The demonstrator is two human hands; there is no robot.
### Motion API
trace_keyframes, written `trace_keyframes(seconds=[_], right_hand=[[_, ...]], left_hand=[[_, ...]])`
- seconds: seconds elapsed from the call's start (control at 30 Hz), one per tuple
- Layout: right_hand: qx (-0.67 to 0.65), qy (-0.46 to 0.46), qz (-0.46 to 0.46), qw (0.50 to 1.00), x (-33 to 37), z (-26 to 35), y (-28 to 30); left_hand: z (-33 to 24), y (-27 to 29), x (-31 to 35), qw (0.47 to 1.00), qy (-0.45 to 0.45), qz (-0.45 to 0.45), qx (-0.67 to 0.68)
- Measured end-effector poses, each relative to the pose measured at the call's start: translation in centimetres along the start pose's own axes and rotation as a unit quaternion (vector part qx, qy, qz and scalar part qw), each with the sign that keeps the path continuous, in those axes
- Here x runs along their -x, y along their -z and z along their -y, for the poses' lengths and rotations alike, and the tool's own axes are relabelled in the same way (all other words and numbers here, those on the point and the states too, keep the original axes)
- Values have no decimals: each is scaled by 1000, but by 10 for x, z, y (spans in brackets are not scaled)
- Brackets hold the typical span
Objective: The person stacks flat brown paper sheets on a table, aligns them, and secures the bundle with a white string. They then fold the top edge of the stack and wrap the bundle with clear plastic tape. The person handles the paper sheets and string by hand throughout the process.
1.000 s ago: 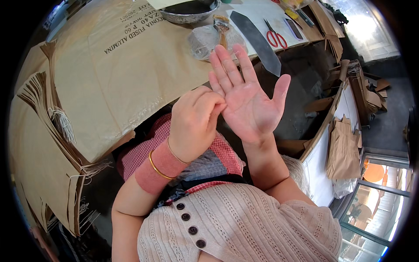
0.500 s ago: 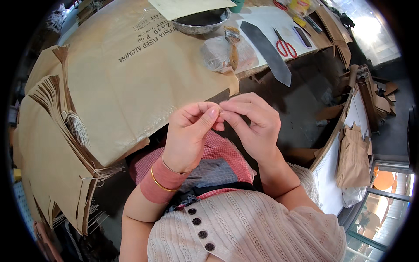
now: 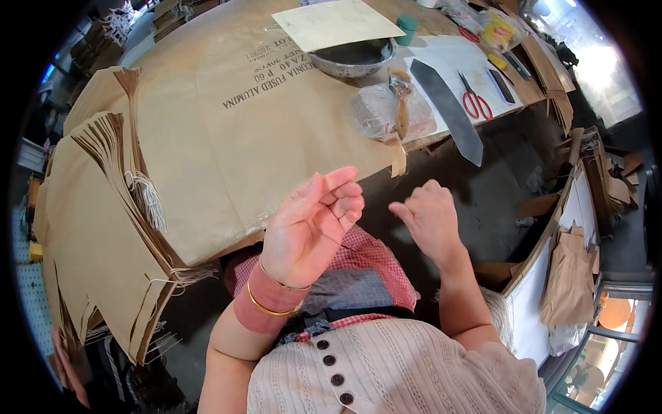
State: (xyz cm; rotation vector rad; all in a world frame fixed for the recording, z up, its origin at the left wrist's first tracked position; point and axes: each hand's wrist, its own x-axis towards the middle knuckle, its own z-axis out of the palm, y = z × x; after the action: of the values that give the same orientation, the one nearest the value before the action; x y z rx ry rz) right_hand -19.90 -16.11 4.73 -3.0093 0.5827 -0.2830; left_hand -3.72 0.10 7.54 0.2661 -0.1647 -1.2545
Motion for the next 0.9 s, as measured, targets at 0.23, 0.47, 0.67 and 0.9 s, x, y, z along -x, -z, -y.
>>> trace_keyframes(seconds=[0.23, 0.47, 0.67, 0.9], right_hand=[[-334, -55, -204, 919, -14, 24, 36], [-333, 145, -312, 878, -47, 68, 38], [-423, 84, -303, 850, -48, 75, 46], [-709, -118, -170, 674, -25, 51, 44]], left_hand=[[5, -12, 0, 999, 0, -27, 22], [3, -14, 3, 999, 0, 34, 36], [6, -10, 6, 996, 8, 92, 15], [1, -4, 10, 980, -44, 121, -154]])
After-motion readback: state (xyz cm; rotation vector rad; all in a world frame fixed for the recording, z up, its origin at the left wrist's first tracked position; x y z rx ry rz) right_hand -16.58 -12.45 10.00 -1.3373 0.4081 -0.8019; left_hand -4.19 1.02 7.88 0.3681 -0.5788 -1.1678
